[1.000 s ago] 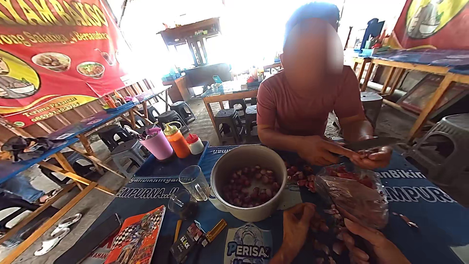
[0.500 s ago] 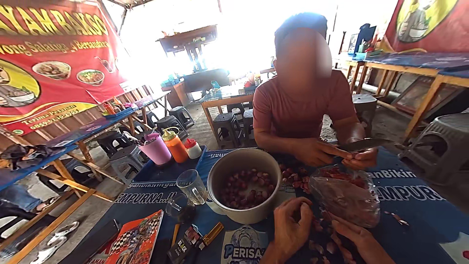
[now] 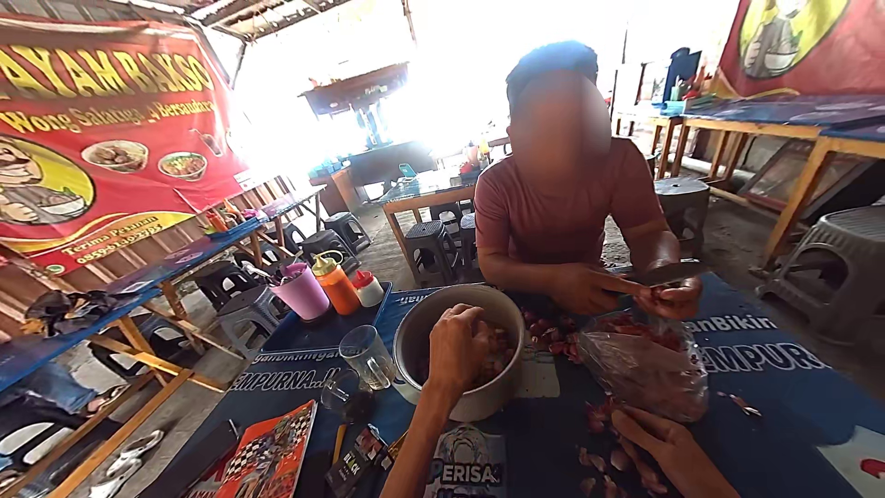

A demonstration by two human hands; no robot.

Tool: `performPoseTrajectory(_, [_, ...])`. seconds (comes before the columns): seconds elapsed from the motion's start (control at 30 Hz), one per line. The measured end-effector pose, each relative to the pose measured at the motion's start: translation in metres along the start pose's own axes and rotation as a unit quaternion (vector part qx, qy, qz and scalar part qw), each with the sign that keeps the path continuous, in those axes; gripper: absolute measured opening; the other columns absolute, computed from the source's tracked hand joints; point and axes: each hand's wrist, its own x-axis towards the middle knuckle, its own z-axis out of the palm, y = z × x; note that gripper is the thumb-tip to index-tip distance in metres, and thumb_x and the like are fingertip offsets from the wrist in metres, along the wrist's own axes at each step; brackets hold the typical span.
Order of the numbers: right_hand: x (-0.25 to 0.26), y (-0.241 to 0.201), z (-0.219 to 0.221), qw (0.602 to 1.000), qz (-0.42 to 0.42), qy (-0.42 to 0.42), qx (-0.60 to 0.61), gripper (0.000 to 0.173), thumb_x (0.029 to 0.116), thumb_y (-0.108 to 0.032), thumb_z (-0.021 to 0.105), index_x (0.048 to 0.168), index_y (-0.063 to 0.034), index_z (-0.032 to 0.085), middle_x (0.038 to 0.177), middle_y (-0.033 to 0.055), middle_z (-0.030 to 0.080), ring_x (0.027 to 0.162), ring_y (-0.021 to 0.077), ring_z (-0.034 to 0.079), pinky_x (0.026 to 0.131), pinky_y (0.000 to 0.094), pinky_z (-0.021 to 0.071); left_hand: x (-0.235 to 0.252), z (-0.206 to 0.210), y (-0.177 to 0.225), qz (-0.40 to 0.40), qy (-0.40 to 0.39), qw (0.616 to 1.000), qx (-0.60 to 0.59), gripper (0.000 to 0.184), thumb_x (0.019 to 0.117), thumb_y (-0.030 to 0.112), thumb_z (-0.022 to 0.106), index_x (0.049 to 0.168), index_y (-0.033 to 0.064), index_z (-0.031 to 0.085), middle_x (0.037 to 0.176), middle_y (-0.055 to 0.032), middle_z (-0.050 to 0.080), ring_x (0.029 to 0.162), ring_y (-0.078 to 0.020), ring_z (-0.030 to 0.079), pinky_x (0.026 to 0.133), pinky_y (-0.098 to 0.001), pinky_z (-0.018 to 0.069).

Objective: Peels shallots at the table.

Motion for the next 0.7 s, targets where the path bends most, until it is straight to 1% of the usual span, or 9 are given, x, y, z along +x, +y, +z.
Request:
performPoseTrajectory(0.2, [-0.001,-0.001,-0.001,1.0,-0.017,0.006,-0.011,0.012,0.1,-0.004,0.055,0.098,-0.0029,0.066,0.066,0.0023,0.066,0.044,0.0055,0.054,0.039,0.0192,0.0434,0.01,0.001,-0.012,-0.015,-0.033,0.999,0.024,0.028,0.0964,0.007,0.056,0.115,-0.0017,0.074,0.133,-0.0171,0.066,0.122,-0.0333,0.063,0.104,-0.048,0.0485])
performPoseTrajectory(0.27, [-0.002,0.001,-0.003,1.0,-0.021,-0.003,-0.012,0.014,0.0963,-0.001,0.058,0.107,-0.0015,0.067,0.074,0.005,0.071,0.049,0.0075,0.06,0.041,0.0199,0.0464,0.009,0.004,-0.014,0.001,-0.007,0.999,0.034,0.039,0.0975,0.021,0.06,0.126,-0.0041,0.069,0.15,-0.0208,0.052,0.14,-0.0388,0.047,0.118,-0.0526,0.0334])
performPoseTrajectory(0.33, [-0.002,0.002,-0.004,0.999,-0.025,-0.008,-0.018,0.023,0.0948,-0.001,0.061,0.117,-0.0022,0.066,0.078,0.0049,0.072,0.051,0.0075,0.061,0.043,0.0199,0.0479,0.004,0.009,-0.013,0.04,0.06,0.997,0.036,0.062,0.0946,0.042,0.064,0.136,-0.0034,0.062,0.157,-0.0257,0.041,0.146,-0.046,0.035,0.12,-0.059,0.0235])
performPoseTrajectory(0.4, [0.0,0.003,-0.004,0.999,-0.027,-0.015,-0.023,0.023,0.0978,-0.006,0.061,0.121,-0.0038,0.066,0.074,0.003,0.07,0.048,0.0058,0.058,0.04,0.019,0.0461,-0.001,0.012,-0.006,0.081,0.109,0.99,0.024,0.086,0.0916,0.062,0.06,0.15,-0.0006,0.049,0.161,-0.03,0.03,0.146,-0.0509,0.032,0.119,-0.0632,0.0234])
performPoseTrajectory(0.47, [0.001,0.003,-0.004,0.999,-0.028,-0.02,-0.03,0.023,0.101,-0.012,0.058,0.121,-0.0051,0.066,0.072,0.0013,0.068,0.045,0.0048,0.054,0.039,0.0184,0.0438,-0.011,0.012,0.005,0.116,0.112,0.987,0.023,0.114,0.0867,0.08,0.051,0.161,-0.0023,0.022,0.165,-0.0302,0.019,0.147,-0.0492,0.031,0.118,-0.0642,0.023])
performPoseTrajectory(0.5, [0.001,0.003,-0.005,0.999,-0.024,-0.022,-0.034,0.024,0.1021,-0.016,0.057,0.122,-0.0061,0.066,0.072,0.0011,0.067,0.045,0.0052,0.054,0.039,0.0187,0.0435,-0.016,0.015,0.011,0.132,0.107,0.985,0.019,0.125,0.0833,0.086,0.046,0.161,-0.0046,0.01,0.165,-0.0301,0.018,0.148,-0.0467,0.031,0.118,-0.0629,0.0229])
performPoseTrajectory(0.57, [-0.001,0.001,-0.007,0.998,-0.018,-0.03,-0.046,0.027,0.1031,-0.023,0.055,0.123,-0.0083,0.066,0.071,0.0002,0.065,0.045,0.006,0.053,0.039,0.0192,0.0433,-0.03,0.022,0.023,0.157,0.079,0.984,-0.007,0.135,0.0789,0.095,0.033,0.161,-0.006,-0.001,0.166,-0.0293,0.015,0.151,-0.0418,0.027,0.12,-0.0599,0.0202])
performPoseTrajectory(0.63, [0.0,-0.001,-0.009,0.998,-0.017,-0.033,-0.044,0.028,0.1033,-0.024,0.055,0.123,-0.0084,0.066,0.072,-0.0002,0.064,0.046,0.0062,0.054,0.039,0.0194,0.0439,-0.046,0.032,0.031,0.182,0.031,0.982,-0.045,0.134,0.0794,0.096,0.025,0.16,-0.0082,0.0,0.166,-0.0315,0.011,0.153,-0.0427,0.023,0.122,-0.0604,0.0164])
performPoseTrajectory(0.7, [0.0,-0.001,-0.009,0.999,-0.017,-0.025,-0.033,0.027,0.1033,-0.023,0.055,0.122,-0.0072,0.067,0.073,0.0002,0.065,0.047,0.0062,0.055,0.04,0.019,0.0445,-0.061,0.047,0.036,0.192,-0.011,0.978,-0.079,0.133,0.0811,0.095,0.024,0.157,-0.014,0.012,0.163,-0.0345,0.018,0.15,-0.0452,0.029,0.122,-0.0592,0.0216])
